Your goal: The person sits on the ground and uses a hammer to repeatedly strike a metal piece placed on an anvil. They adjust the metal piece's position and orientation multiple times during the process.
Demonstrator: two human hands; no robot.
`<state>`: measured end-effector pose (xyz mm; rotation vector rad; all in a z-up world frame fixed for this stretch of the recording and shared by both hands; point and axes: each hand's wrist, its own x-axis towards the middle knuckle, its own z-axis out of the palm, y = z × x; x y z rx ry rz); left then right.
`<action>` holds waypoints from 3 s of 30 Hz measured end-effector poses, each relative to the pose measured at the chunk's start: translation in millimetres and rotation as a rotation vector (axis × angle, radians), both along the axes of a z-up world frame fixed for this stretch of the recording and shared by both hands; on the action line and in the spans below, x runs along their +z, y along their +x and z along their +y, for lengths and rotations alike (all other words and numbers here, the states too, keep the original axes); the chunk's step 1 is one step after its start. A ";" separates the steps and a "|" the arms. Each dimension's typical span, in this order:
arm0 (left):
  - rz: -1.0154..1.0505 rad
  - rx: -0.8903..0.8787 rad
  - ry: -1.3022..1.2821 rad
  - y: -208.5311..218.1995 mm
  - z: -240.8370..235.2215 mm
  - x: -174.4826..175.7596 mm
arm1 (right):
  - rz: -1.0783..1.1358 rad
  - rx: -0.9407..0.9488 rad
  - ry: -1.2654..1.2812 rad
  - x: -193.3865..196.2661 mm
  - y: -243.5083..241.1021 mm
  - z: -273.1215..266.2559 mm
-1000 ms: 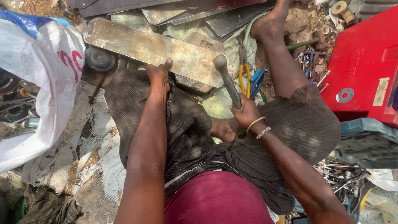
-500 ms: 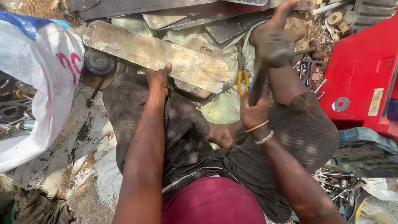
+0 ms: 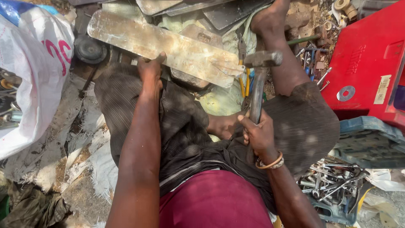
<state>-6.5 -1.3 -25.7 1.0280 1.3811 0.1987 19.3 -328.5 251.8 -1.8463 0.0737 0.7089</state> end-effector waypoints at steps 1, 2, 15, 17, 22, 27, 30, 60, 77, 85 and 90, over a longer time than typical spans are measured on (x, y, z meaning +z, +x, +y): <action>-0.040 -0.003 0.013 -27.7 -25.9 -3.9 | -0.069 0.034 -0.015 9.1 -9.0 -9.4; -0.081 -0.005 0.026 -51.5 -50.0 -4.6 | -0.140 0.060 0.040 22.9 -15.0 -18.6; -0.189 0.122 0.053 14.5 -1.8 37.6 | -1.195 0.130 -0.174 -27.9 40.0 21.8; -0.052 0.025 -0.001 8.3 0.3 40.8 | -0.467 0.518 -0.433 -69.4 21.2 18.1; -0.146 0.058 0.150 18.7 10.8 42.1 | -0.059 0.327 -0.230 -5.4 12.2 11.9; -0.091 0.107 0.019 10.1 0.6 20.6 | -0.956 0.149 0.150 114.7 43.8 30.8; -0.121 0.140 0.004 16.9 -0.9 7.2 | -1.219 -0.046 0.240 90.8 58.1 47.9; -0.116 0.096 -0.040 11.8 1.9 34.0 | 0.179 -0.123 0.055 -84.6 2.9 -33.7; -0.436 0.103 -0.059 4.9 -8.1 100.2 | -0.253 -0.015 0.044 10.0 -2.1 -7.7; -0.671 0.227 -0.131 -1.0 3.0 87.6 | -0.382 0.065 0.118 68.2 -6.3 1.6; -0.535 0.311 0.045 -0.8 6.7 58.4 | -0.439 0.096 0.092 81.8 -17.0 8.6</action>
